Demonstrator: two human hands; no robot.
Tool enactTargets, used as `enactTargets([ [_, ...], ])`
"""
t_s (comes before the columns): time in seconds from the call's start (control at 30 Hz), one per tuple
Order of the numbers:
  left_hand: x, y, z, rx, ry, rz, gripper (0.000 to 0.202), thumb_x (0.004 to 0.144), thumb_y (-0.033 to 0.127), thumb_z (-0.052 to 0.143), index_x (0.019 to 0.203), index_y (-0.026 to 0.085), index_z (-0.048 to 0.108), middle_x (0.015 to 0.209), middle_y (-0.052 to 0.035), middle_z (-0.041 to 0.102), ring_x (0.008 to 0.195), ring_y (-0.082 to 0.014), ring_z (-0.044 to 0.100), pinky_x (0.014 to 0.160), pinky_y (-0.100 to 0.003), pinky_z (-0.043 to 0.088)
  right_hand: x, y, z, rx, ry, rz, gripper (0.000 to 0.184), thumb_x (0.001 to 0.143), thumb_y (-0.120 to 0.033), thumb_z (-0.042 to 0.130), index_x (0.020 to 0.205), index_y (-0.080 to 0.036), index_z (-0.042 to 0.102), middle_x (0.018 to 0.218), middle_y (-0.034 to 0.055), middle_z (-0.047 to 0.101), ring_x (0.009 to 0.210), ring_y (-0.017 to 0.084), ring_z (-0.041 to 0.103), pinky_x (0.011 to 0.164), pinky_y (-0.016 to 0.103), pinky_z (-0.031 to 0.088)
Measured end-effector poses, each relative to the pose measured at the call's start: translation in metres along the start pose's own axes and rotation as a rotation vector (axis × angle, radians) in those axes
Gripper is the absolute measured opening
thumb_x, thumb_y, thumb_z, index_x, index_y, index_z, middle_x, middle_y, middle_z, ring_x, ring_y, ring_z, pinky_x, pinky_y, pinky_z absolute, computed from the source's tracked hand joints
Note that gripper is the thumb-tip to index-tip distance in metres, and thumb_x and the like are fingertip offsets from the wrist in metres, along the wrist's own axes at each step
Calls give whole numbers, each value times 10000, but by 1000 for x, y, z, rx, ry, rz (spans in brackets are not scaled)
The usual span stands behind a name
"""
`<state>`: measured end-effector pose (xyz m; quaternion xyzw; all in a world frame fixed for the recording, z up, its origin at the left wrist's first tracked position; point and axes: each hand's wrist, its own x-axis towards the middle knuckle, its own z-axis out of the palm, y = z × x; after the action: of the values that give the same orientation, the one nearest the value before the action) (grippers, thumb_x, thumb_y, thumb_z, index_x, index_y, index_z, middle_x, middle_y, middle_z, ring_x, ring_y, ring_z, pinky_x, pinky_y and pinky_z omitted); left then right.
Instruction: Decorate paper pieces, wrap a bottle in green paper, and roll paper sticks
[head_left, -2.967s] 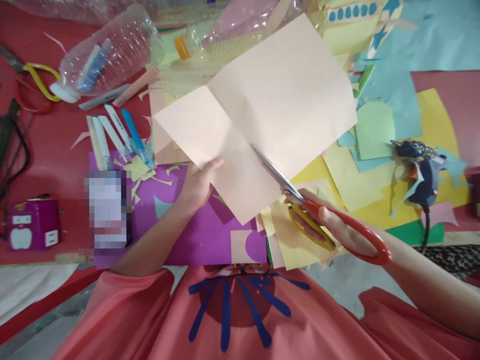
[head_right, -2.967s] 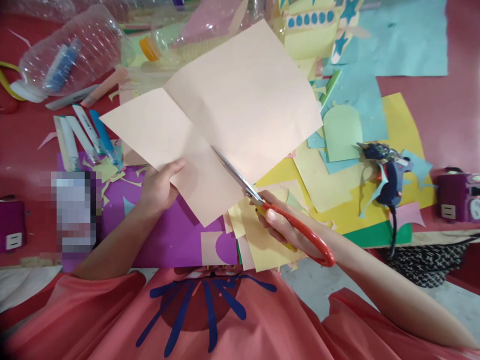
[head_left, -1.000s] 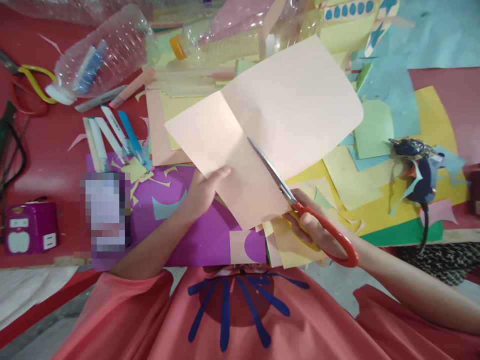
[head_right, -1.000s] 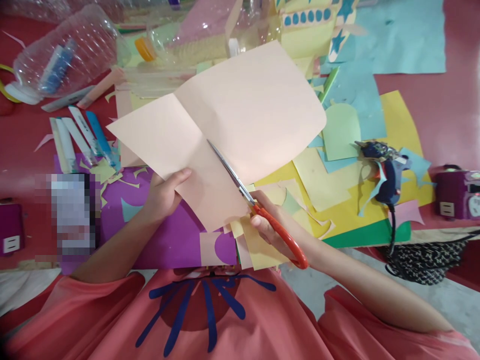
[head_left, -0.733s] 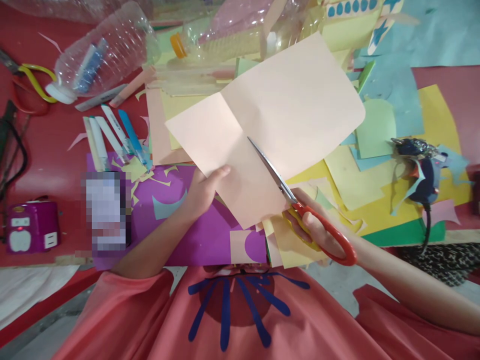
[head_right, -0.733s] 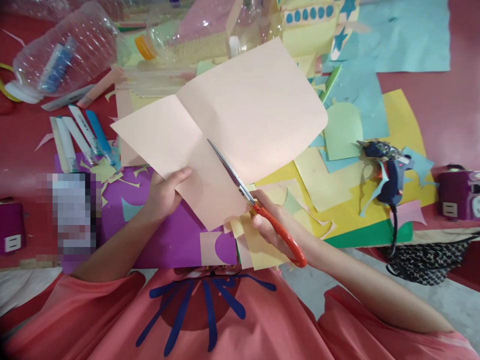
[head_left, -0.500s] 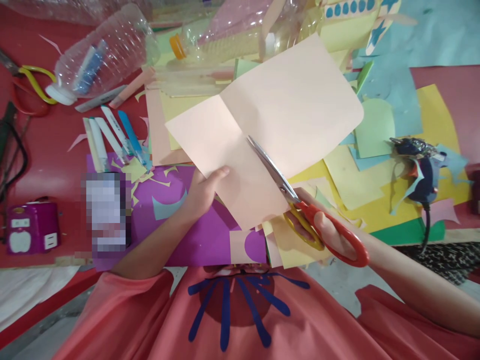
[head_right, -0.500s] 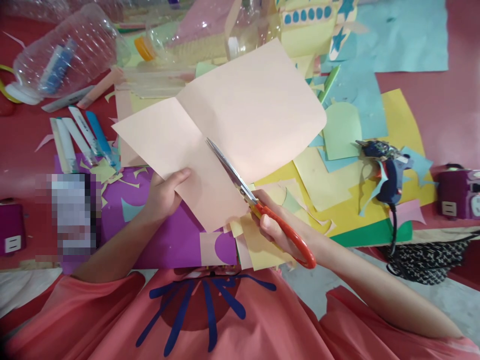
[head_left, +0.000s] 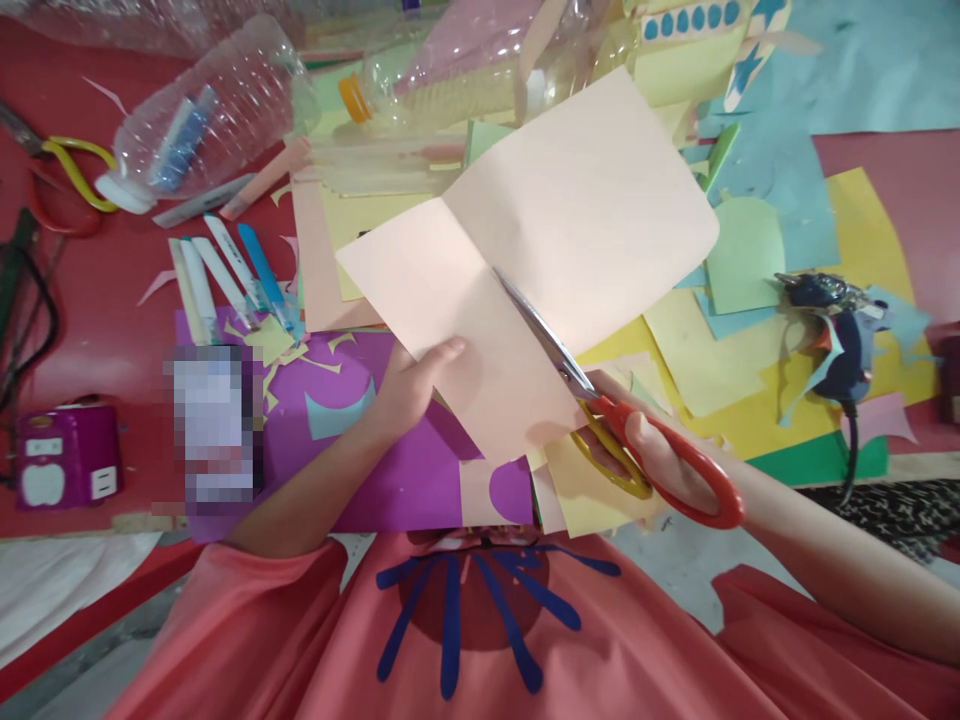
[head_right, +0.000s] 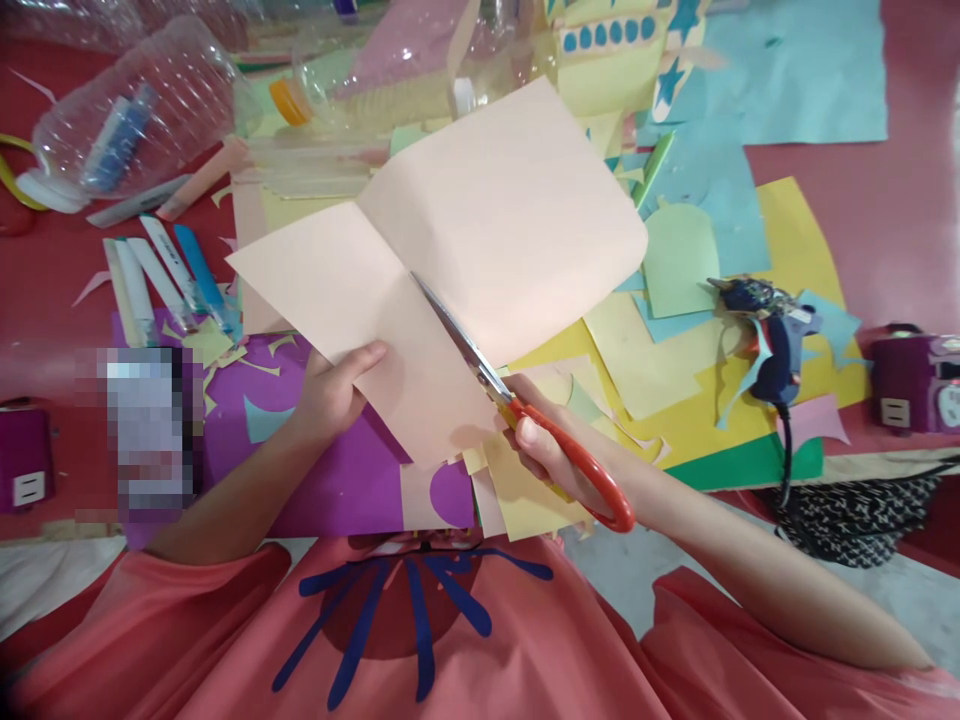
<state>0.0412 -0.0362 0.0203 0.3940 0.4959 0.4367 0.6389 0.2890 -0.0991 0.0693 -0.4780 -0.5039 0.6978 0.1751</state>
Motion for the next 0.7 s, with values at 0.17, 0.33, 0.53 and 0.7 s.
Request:
enactTargets([
  [0.17, -1, -1, 0, -21, 6, 4, 496, 751, 324, 700, 1230, 226, 616, 1049, -41, 741, 1124, -280, 657, 1022, -421, 510, 1, 2, 0, 49, -34, 25, 621, 817, -814, 281, 972, -239, 456, 546, -71, 402, 426, 81, 319, 391, 231, 280],
  [0.33, 0, 3, 2, -53, 9, -35, 520, 737, 329, 696, 1239, 228, 607, 1010, -41, 749, 1054, -282, 686, 939, -409, 551, -1, -3, -1, 98, -31, 33, 588, 824, -795, 327, 973, -248, 482, 630, -46, 430, 488, 95, 371, 420, 241, 337],
  [0.53, -1, 4, 3, -11, 4, -74, 532, 707, 375, 707, 1208, 216, 623, 1044, -51, 744, 1074, -299, 674, 964, -430, 538, -2, -8, -5, 161, -51, 58, 579, 840, -780, 316, 944, -233, 476, 620, -57, 428, 449, 73, 356, 441, 238, 368],
  [0.7, -5, 4, 3, -13, -20, -170, 521, 685, 380, 733, 1162, 184, 653, 1099, -60, 735, 1106, -307, 659, 1013, -451, 506, 3, -3, -7, 139, -40, 12, 585, 857, -766, 305, 988, -229, 499, 615, -48, 465, 441, 78, 355, 427, 243, 361],
])
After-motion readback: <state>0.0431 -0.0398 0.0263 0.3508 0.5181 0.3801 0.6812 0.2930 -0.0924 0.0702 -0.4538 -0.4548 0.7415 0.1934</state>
